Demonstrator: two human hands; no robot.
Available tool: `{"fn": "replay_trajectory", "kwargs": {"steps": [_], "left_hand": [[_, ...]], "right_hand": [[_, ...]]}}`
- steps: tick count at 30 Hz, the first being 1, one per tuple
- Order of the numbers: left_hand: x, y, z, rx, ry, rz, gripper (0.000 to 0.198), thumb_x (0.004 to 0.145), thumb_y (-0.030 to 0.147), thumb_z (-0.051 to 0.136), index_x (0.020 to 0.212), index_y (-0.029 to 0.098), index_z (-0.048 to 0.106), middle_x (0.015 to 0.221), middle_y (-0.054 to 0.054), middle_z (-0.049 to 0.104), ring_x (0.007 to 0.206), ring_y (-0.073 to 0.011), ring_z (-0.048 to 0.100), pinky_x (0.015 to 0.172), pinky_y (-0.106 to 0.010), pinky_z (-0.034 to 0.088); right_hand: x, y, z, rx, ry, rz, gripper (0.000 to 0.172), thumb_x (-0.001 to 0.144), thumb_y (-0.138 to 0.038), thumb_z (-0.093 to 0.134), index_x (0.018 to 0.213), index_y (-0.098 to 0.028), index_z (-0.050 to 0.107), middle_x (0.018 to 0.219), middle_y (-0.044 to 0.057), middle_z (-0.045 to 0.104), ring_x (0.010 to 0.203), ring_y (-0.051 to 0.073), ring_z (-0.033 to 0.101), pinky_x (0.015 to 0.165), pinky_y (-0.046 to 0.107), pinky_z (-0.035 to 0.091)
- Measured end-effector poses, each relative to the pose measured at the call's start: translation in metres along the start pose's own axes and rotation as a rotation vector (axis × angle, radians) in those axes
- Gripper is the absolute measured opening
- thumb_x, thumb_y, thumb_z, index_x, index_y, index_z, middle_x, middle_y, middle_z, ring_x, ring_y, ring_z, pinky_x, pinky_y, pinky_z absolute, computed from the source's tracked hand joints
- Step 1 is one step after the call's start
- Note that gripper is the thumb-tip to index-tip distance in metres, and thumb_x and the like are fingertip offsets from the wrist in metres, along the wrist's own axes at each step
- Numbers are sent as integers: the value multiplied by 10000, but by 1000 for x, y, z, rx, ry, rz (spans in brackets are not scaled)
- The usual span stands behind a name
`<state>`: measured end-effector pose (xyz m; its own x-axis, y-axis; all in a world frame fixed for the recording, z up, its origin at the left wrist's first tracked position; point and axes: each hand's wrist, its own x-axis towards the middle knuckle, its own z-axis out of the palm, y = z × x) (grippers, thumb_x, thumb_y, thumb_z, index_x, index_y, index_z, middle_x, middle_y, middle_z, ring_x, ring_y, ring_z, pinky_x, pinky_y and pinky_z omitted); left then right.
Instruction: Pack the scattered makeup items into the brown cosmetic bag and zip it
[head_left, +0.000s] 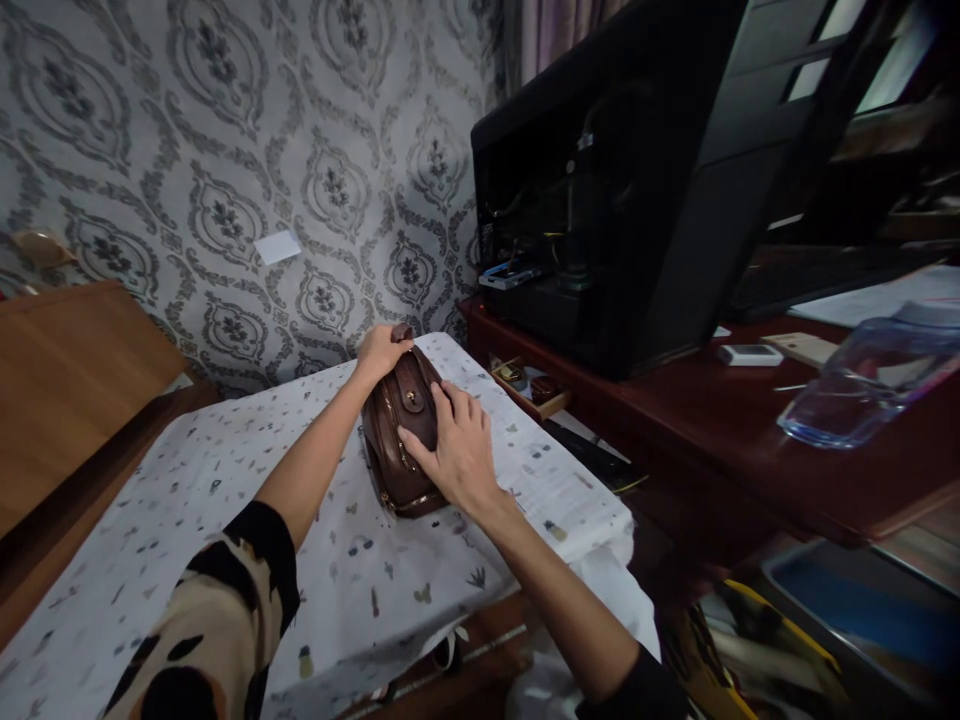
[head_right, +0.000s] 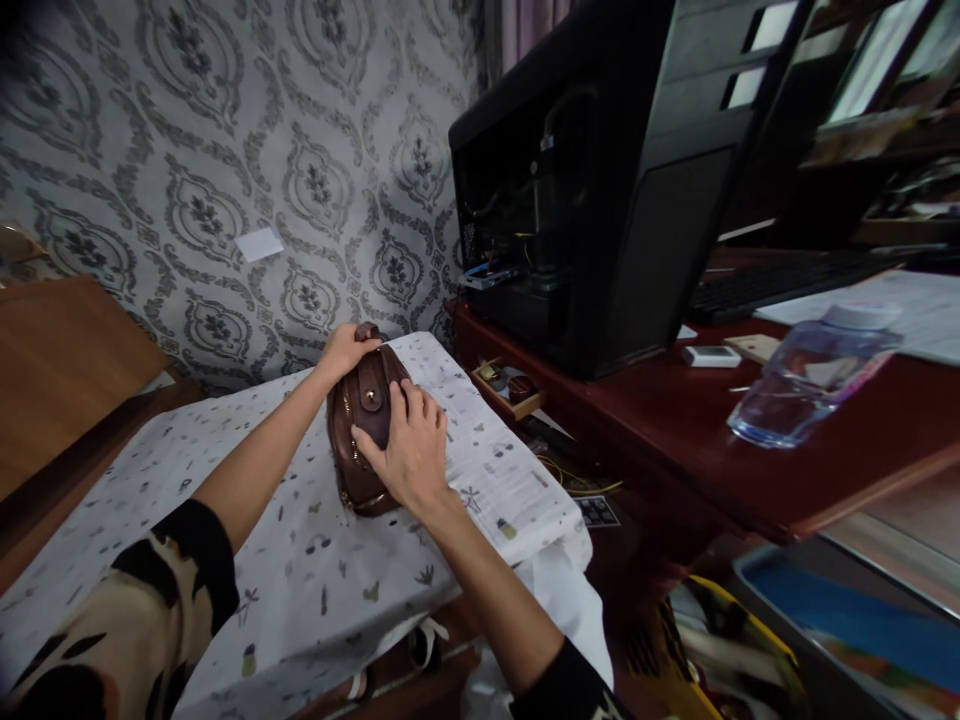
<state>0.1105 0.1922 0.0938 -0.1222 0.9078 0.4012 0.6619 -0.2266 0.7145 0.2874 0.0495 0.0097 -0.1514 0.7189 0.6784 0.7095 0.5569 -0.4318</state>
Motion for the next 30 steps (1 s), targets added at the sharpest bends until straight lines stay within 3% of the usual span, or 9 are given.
{"fn": "replay_trajectory", "kwargs": {"steps": [4,8,15,22,28,30], "left_hand": [[-3,-6,5,-28,111,-40,235,696,332,717,593,216,539,604,7,557,690,-198,558,669,-297,383],[-5,-8,6,-92,127,-54,250,709,357,711,607,213,533,599,14,548,668,-183,546,663,-295,394],[-12,-2,4,-134,91,-18,253,658,345,754,604,195,557,577,39,525,607,-143,492,629,-271,385],[-26,5,2,-212,-1,11,250,662,386,748,666,170,622,623,22,596,615,-145,543,625,-262,435],[-26,-3,-23,-207,13,62,281,673,335,720,904,176,701,843,-4,699,809,-165,623,778,-259,478],[-29,-11,-36,-165,28,63,234,677,336,727,841,175,686,782,3,675,787,-165,610,765,-259,472]], "right_hand": [[3,-6,-6,-96,-63,-28,736,955,-560,576,1427,3,527,1438,254,542,1287,393,495,1083,530,433],[4,-6,-4,-94,-62,-44,719,954,-558,581,1396,8,554,1403,256,559,1276,389,505,1078,520,453],[2,-1,4,-15,0,-45,690,954,-553,567,1415,-41,529,1410,237,544,1278,380,491,1068,533,464],[2,2,5,-1,-5,-43,700,942,-542,578,1498,-129,470,1450,220,512,1272,379,498,1021,537,481],[3,-4,-2,-36,-12,-115,538,990,-447,525,1450,-168,543,1572,203,430,1490,384,311,1152,610,326],[5,-10,-6,-33,-36,-169,475,1001,-362,506,1447,-207,561,1596,177,416,1517,365,285,1171,617,290]]}}
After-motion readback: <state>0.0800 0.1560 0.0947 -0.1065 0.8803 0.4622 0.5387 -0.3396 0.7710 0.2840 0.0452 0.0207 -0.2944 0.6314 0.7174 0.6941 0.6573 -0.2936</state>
